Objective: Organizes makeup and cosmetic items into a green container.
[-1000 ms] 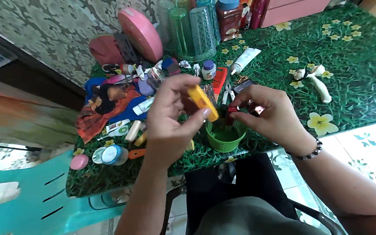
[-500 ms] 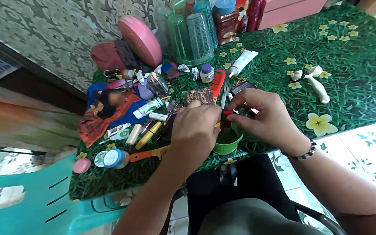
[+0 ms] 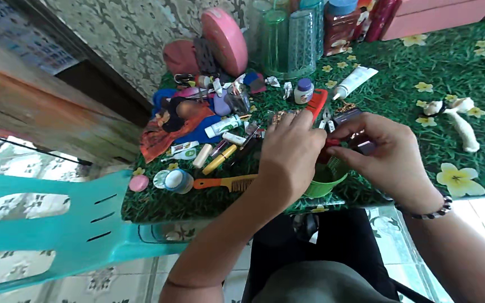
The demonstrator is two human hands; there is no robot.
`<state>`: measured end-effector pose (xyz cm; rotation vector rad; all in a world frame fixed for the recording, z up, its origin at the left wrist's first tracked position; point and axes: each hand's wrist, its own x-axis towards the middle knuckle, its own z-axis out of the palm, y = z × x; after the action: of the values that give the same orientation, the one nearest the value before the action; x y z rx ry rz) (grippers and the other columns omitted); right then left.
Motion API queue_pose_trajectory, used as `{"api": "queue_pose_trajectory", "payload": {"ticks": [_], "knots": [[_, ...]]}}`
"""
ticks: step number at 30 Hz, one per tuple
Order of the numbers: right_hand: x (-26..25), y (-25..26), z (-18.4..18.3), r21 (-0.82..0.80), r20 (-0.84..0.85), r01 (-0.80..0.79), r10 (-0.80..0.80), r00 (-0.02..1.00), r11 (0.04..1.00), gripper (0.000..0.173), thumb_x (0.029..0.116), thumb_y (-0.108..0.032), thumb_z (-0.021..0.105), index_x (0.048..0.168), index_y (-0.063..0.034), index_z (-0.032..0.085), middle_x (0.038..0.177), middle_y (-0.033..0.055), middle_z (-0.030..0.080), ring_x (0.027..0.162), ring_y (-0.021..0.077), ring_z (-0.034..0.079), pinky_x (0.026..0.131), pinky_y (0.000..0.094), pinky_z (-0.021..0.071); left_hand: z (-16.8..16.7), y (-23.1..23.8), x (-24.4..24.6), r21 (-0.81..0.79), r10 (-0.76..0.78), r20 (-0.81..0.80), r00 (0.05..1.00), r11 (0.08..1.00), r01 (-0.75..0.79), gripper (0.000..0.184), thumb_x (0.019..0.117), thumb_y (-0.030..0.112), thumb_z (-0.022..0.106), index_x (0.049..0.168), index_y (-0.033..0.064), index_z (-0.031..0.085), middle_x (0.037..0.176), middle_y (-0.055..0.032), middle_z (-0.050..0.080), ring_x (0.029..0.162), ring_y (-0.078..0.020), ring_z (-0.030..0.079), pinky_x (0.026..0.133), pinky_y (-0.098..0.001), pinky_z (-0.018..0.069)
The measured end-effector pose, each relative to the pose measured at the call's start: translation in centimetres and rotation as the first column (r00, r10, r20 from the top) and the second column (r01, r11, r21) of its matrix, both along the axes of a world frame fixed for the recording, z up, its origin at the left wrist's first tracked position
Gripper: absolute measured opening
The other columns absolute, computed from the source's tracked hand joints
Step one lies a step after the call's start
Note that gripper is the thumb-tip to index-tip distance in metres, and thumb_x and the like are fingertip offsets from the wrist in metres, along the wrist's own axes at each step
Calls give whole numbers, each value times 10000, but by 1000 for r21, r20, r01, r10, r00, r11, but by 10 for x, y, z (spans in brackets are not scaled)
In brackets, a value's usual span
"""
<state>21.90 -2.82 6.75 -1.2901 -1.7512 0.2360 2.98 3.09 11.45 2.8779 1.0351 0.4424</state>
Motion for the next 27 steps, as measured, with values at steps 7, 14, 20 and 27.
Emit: {"api": "queue_pose_trajectory", "payload": {"ticks": [7,14,20,27], "knots": [[-6,1,-1,-8,-10,-12,12,1000,1000,275,867,-172,775,1112,-77,694,1075,44,689,963,112,670,817,275,578,-3,3,-10,-94,23,121,992,996,-11,322,764,200,900,1011,95,722,1042,-101,610,991,-294,616,796,-479,542],[-3,1,0,-5,-23,-21,21,1000,1000,353,856,-181,808,1170,-66,695,1129,64,682,1002,130,668,848,288,581,-1,29,-64,-190,118,254,960,979,-70,176,953,139,719,1114,67,712,1094,-119,665,892,-247,671,757,-453,582],[-3,-2,-1,16,-38,-12,13,999,1000,394,863,-205,807,1204,-53,682,1172,78,669,1056,146,657,902,306,571,-35,51,-96,-200,390,-104,915,893,-403,164,947,180,736,1050,54,755,1014,-182,685,958,-389,666,802,-634,534],[-1,-8,1,25,-78,14,-12,997,1000,374,882,-218,773,1205,-55,679,1196,65,670,1104,137,646,939,309,560,-59,56,-83,-165,509,-231,829,820,-549,243,924,145,710,1141,37,717,1116,-217,707,1117,-433,654,887,-648,525]]}}
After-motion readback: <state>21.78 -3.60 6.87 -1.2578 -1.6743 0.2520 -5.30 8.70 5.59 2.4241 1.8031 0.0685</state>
